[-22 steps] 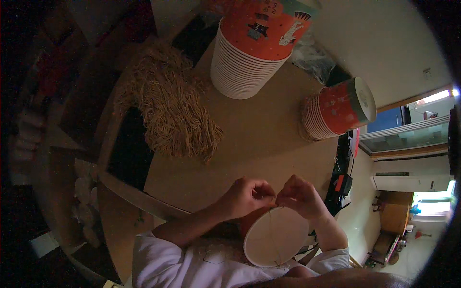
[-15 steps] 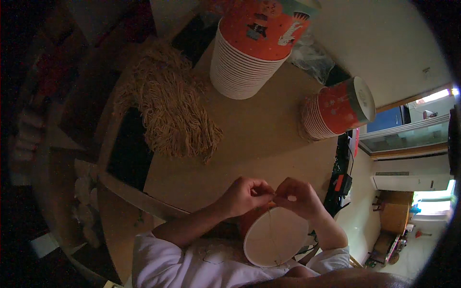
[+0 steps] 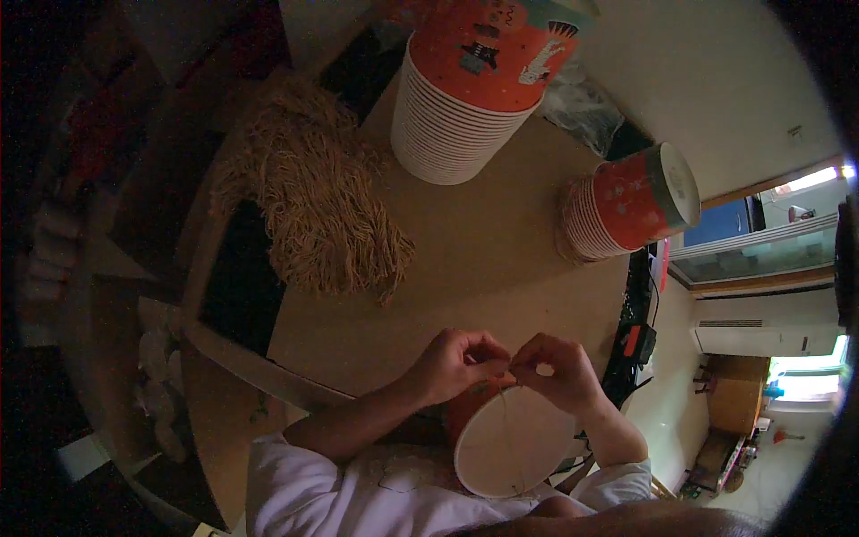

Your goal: Tying strings through holes in paper buckets to create handles for packaging.

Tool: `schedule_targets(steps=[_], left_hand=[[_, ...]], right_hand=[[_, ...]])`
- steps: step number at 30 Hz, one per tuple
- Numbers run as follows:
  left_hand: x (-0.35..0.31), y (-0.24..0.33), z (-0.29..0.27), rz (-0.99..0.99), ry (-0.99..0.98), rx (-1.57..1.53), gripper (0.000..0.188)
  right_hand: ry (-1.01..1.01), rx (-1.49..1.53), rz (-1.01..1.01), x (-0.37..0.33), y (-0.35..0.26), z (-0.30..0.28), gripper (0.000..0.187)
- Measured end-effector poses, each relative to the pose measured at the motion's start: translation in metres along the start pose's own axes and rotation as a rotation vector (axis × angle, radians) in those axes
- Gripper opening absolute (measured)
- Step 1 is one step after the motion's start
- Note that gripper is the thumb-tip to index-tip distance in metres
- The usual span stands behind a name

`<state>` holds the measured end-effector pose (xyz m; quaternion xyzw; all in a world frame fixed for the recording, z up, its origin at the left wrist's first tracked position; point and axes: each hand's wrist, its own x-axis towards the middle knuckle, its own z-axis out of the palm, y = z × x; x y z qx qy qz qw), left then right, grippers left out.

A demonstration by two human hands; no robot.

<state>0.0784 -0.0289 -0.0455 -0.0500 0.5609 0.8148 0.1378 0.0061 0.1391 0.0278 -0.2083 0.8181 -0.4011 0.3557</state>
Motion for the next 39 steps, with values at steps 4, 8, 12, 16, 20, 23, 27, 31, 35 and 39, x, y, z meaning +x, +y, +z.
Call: schedule_targets(steps=[4, 8, 12, 16, 20, 23, 27, 31, 35, 39], left_hand=[[-0.002, 0.006, 0.0, 0.023, -0.001, 0.059, 0.014], [-0.001, 0.005, 0.0, -0.015, -0.011, 0.016, 0.014], [-0.001, 0.009, 0.003, -0.02, 0.022, -0.014, 0.019], [-0.004, 0.011, 0.005, 0.019, -0.016, 0.021, 0.025], [-0.005, 0.006, 0.005, 0.105, 0.017, 0.057, 0.027], [-0.004, 0.01, 0.007, 0.124, 0.045, 0.125, 0.017], [-0.005, 0.011, 0.007, 0.169, 0.119, 0.193, 0.01], [-0.003, 0.007, 0.005, 0.13, 0.109, 0.099, 0.011], [-0.002, 0.002, 0.003, 0.097, 0.093, 0.074, 0.012], [-0.003, 0.009, 0.003, 0.042, 0.081, 0.096, 0.011]], right_hand=[[0.006, -0.048, -0.005, 0.0, -0.003, 0.0, 0.009], [-0.03, -0.017, 0.008, 0.0, 0.002, -0.001, 0.008], [-0.028, -0.06, 0.019, 0.0, 0.001, 0.0, 0.007], [-0.025, -0.042, -0.019, 0.0, 0.005, -0.001, 0.007], [-0.045, -0.005, 0.009, 0.0, 0.009, -0.001, 0.009], [-0.031, -0.01, -0.002, -0.001, 0.01, -0.001, 0.009], [-0.073, -0.021, -0.045, 0.0, 0.0, -0.002, 0.009], [-0.042, 0.049, -0.001, 0.002, -0.003, 0.001, 0.009], [-0.028, 0.015, 0.022, 0.003, -0.004, 0.002, 0.008], [0.008, 0.011, -0.028, 0.0, 0.004, 0.002, 0.007]])
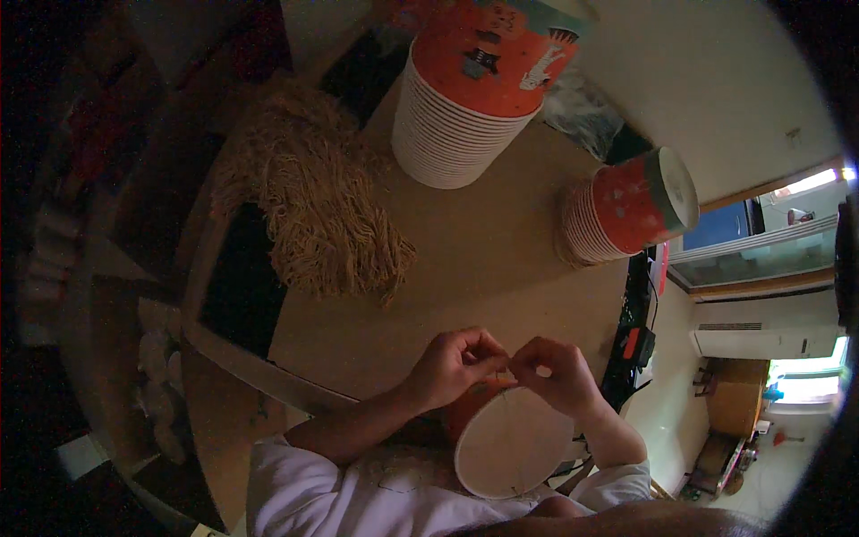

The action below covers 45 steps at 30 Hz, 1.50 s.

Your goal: Tying strings through holes in paper buckets to create handles for packaging.

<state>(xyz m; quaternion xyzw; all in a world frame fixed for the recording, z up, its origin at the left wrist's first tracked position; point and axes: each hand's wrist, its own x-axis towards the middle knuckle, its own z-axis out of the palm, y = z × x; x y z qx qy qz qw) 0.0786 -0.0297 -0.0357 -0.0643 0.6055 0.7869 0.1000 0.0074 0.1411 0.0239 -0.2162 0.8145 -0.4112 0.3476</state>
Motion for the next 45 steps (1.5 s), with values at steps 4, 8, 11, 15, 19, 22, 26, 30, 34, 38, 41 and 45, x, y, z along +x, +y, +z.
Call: schedule_targets(steps=[4, 8, 11, 15, 19, 22, 26, 30, 34, 38, 41, 45], left_hand=[[0.0, -0.008, 0.002, 0.058, 0.016, -0.065, 0.012], [-0.001, -0.008, 0.001, 0.093, 0.023, -0.049, 0.014], [0.0, -0.006, 0.001, 0.095, 0.012, -0.054, 0.013], [0.0, -0.007, 0.001, 0.062, 0.019, -0.018, 0.012], [0.0, -0.009, 0.002, 0.078, 0.039, -0.011, 0.011], [0.0, -0.013, 0.002, 0.098, 0.046, -0.076, 0.011], [0.0, -0.004, 0.002, 0.037, 0.025, -0.064, 0.011], [0.0, -0.006, 0.002, 0.047, 0.024, -0.018, 0.012], [-0.001, -0.004, 0.002, 0.032, 0.024, -0.043, 0.013], [-0.002, -0.004, 0.001, 0.022, 0.017, -0.059, 0.014], [-0.005, 0.004, 0.002, 0.036, 0.02, -0.05, 0.018], [-0.008, 0.013, 0.006, 0.103, 0.014, 0.071, 0.03]], right_hand=[[0.006, -0.057, 0.027, 0.0, -0.004, 0.002, 0.006], [0.007, -0.063, 0.048, 0.001, -0.008, 0.002, 0.006], [0.011, -0.055, 0.047, 0.0, -0.004, 0.002, 0.006], [-0.014, -0.06, 0.013, 0.0, 0.0, 0.0, 0.006], [-0.018, -0.037, 0.021, 0.0, 0.003, 0.001, 0.005], [-0.008, -0.01, -0.017, 0.001, 0.0, 0.003, 0.004], [0.024, -0.019, -0.069, 0.001, -0.006, 0.003, 0.004], [0.026, -0.103, -0.031, 0.001, -0.014, 0.003, 0.006], [0.043, -0.087, -0.01, 0.0, -0.009, 0.004, 0.006], [0.044, -0.113, 0.004, -0.001, -0.01, 0.004, 0.006], [0.033, -0.113, -0.002, 0.0, -0.009, 0.003, 0.007], [0.032, -0.043, -0.014, -0.002, 0.0, 0.001, 0.008]])
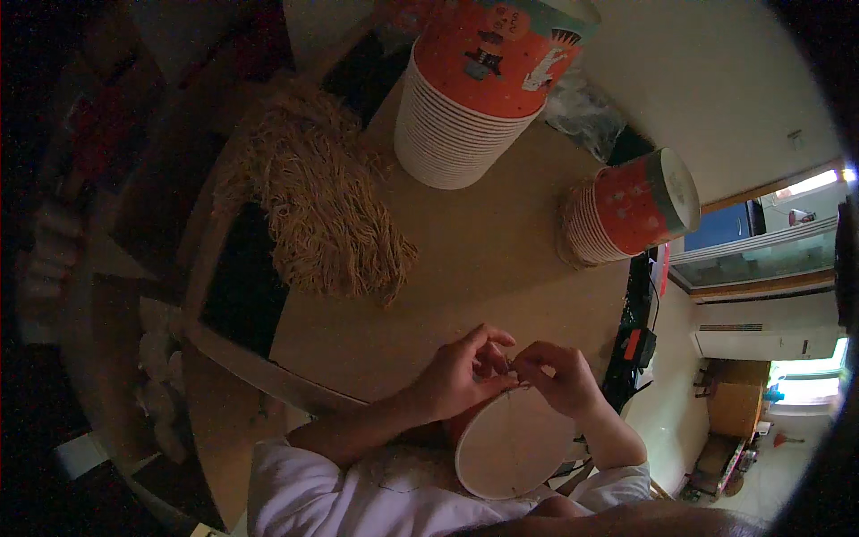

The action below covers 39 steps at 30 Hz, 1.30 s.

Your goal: Tying strings through holes in paper buckets to create handles for packaging.

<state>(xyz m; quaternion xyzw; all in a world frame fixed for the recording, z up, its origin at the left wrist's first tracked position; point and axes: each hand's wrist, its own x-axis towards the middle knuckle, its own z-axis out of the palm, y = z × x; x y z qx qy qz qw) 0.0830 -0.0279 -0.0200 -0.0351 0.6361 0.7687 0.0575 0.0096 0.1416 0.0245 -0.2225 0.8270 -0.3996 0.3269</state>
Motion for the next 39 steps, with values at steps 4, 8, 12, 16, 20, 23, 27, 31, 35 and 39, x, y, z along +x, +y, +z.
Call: schedule_targets(steps=[4, 8, 12, 16, 20, 23, 27, 31, 35, 39], left_hand=[[-0.001, -0.01, 0.003, 0.1, 0.01, 0.041, 0.029], [-0.002, -0.006, 0.003, 0.149, 0.047, 0.219, 0.022], [-0.002, -0.009, 0.003, 0.252, 0.089, 0.32, 0.019], [-0.003, -0.007, 0.003, 0.277, 0.109, 0.357, 0.017], [-0.002, -0.007, 0.002, 0.303, 0.121, 0.389, 0.018], [-0.001, -0.01, 0.002, 0.256, 0.115, 0.349, 0.019], [-0.002, -0.009, -0.001, 0.223, 0.077, 0.307, 0.021], [-0.001, -0.006, -0.002, 0.165, 0.094, 0.206, 0.022], [-0.002, -0.006, -0.004, 0.085, 0.098, 0.07, 0.024], [-0.002, -0.007, -0.005, 0.138, 0.067, 0.129, 0.022]], right_hand=[[-0.033, 0.017, 0.009, 0.0, -0.003, -0.001, 0.008], [-0.034, -0.017, 0.028, 0.0, -0.011, -0.001, 0.009], [-0.018, -0.078, 0.001, 0.0, -0.012, 0.0, 0.008], [-0.004, -0.085, -0.012, 0.0, -0.01, 0.0, 0.008], [0.001, -0.111, 0.001, 0.001, -0.01, 0.001, 0.007], [-0.004, -0.097, -0.014, 0.001, -0.008, 0.001, 0.007], [-0.02, -0.088, 0.004, 0.001, -0.009, 0.001, 0.006], [0.015, 0.001, -0.046, 0.004, -0.011, 0.002, 0.008], [0.005, -0.028, -0.039, 0.004, -0.01, 0.002, 0.007], [0.003, -0.064, -0.038, 0.004, -0.012, 0.0, 0.005]])
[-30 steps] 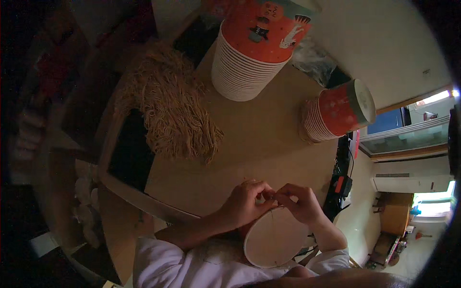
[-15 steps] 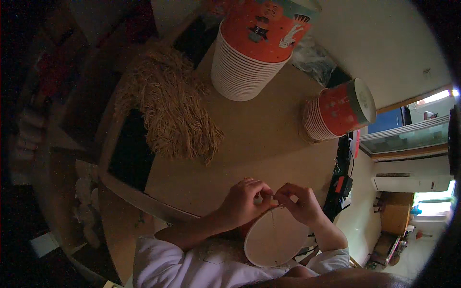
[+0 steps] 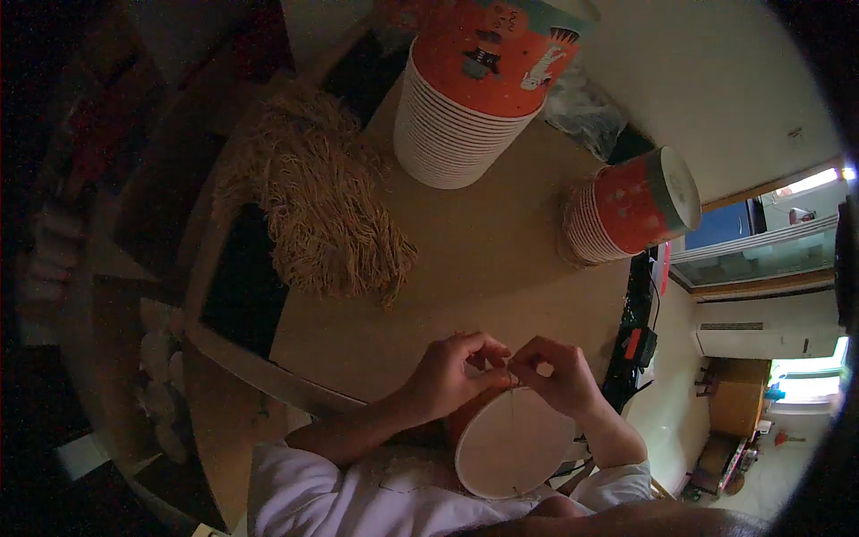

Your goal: Tying strings through holes in paper buckets to create handles for packaging.

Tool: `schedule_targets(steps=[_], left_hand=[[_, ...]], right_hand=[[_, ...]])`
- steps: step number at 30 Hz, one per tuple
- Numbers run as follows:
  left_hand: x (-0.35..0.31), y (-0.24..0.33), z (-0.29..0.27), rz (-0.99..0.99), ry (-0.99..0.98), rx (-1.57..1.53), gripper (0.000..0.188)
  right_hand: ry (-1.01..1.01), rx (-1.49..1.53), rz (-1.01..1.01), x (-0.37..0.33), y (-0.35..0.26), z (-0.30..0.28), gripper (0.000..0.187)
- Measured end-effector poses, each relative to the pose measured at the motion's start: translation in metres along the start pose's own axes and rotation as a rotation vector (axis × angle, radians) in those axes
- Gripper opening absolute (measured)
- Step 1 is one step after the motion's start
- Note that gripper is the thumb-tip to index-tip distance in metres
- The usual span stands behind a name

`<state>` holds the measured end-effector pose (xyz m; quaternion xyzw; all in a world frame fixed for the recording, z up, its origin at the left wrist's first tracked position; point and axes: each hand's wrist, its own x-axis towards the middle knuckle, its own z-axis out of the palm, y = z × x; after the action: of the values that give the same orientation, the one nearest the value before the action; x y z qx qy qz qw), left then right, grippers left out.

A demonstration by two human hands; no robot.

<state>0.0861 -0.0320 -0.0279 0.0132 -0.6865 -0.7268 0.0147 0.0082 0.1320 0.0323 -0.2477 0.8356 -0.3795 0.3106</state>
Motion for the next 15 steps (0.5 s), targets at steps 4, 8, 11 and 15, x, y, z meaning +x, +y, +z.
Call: schedule_targets(steps=[4, 8, 11, 15], left_hand=[[0.001, 0.004, -0.002, 0.004, -0.03, 0.081, 0.018], [0.003, -0.004, 0.0, 0.027, 0.025, 0.059, 0.012], [0.003, -0.009, 0.002, 0.042, 0.047, 0.054, 0.012], [0.005, -0.011, 0.002, 0.049, 0.03, 0.046, 0.012]], right_hand=[[-0.012, -0.019, -0.015, 0.001, -0.003, -0.001, 0.006], [0.015, 0.055, 0.009, 0.001, -0.007, 0.001, 0.006], [0.0, 0.043, 0.027, 0.0, -0.001, 0.002, 0.007], [-0.005, 0.019, 0.076, -0.001, 0.001, 0.002, 0.008]])
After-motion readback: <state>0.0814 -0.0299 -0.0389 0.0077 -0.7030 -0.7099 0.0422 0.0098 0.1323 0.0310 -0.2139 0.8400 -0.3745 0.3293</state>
